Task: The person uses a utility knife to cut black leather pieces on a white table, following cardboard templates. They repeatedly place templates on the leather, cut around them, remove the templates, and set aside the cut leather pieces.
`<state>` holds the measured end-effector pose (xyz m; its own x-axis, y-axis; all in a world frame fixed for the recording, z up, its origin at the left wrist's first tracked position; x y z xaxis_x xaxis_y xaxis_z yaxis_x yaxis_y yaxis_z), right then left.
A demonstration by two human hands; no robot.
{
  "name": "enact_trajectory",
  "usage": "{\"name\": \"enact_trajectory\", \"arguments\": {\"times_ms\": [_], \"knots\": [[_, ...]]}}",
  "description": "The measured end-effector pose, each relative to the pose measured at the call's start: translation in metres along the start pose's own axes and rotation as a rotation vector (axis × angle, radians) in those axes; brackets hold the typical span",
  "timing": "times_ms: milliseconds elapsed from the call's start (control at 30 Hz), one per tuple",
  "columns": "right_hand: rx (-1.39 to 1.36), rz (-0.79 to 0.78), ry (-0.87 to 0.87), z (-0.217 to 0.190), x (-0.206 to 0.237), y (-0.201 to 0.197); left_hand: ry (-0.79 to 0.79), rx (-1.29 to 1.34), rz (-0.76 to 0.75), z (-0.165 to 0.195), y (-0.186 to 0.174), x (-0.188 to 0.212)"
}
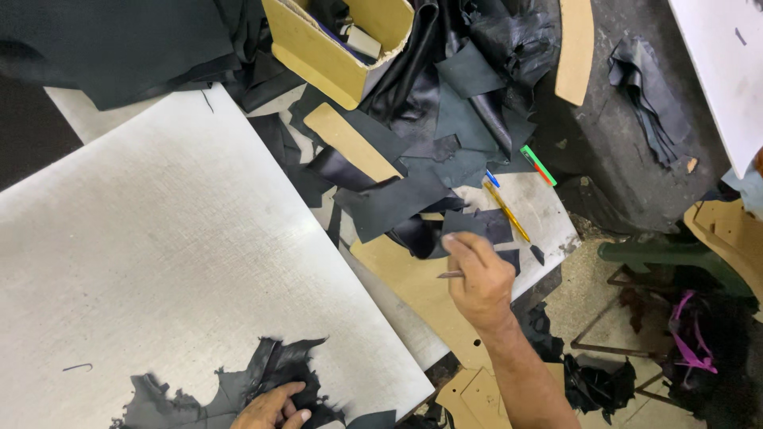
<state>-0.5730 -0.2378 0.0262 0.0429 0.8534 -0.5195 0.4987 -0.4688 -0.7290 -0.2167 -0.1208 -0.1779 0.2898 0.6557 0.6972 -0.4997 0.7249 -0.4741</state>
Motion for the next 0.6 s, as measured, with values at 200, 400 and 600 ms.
{"name": "enact_trajectory", "arguments": {"times_ms": [200,400,600], "knots": [[-0.143,-0.407,0.127,-0.01,0.028,0.016,-0.052,0.045,0.161,0.01,-0.009,0.022],[-0.426,-1.079,0.083,-0.055,0.067,0.041,0.007,0.005,0.079,0.002,-0.001,0.008],[-0.35,-0.804,0.157,-0.017,0.019,0.049,0.065,0.006,0.055,0.001,0.003,-0.008]]}}
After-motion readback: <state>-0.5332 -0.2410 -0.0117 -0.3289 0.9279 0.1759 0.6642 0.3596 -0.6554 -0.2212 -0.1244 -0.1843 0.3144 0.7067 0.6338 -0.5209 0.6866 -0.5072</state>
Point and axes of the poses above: each hand's wrist, its own x-axis away from the middle knuckle, its own y-axis out of the palm, z = x × y, the point moved 7 cm from there along -x, towards the middle knuckle, and after that the axes turned 3 degrees about -x, right-handed, at the moved point
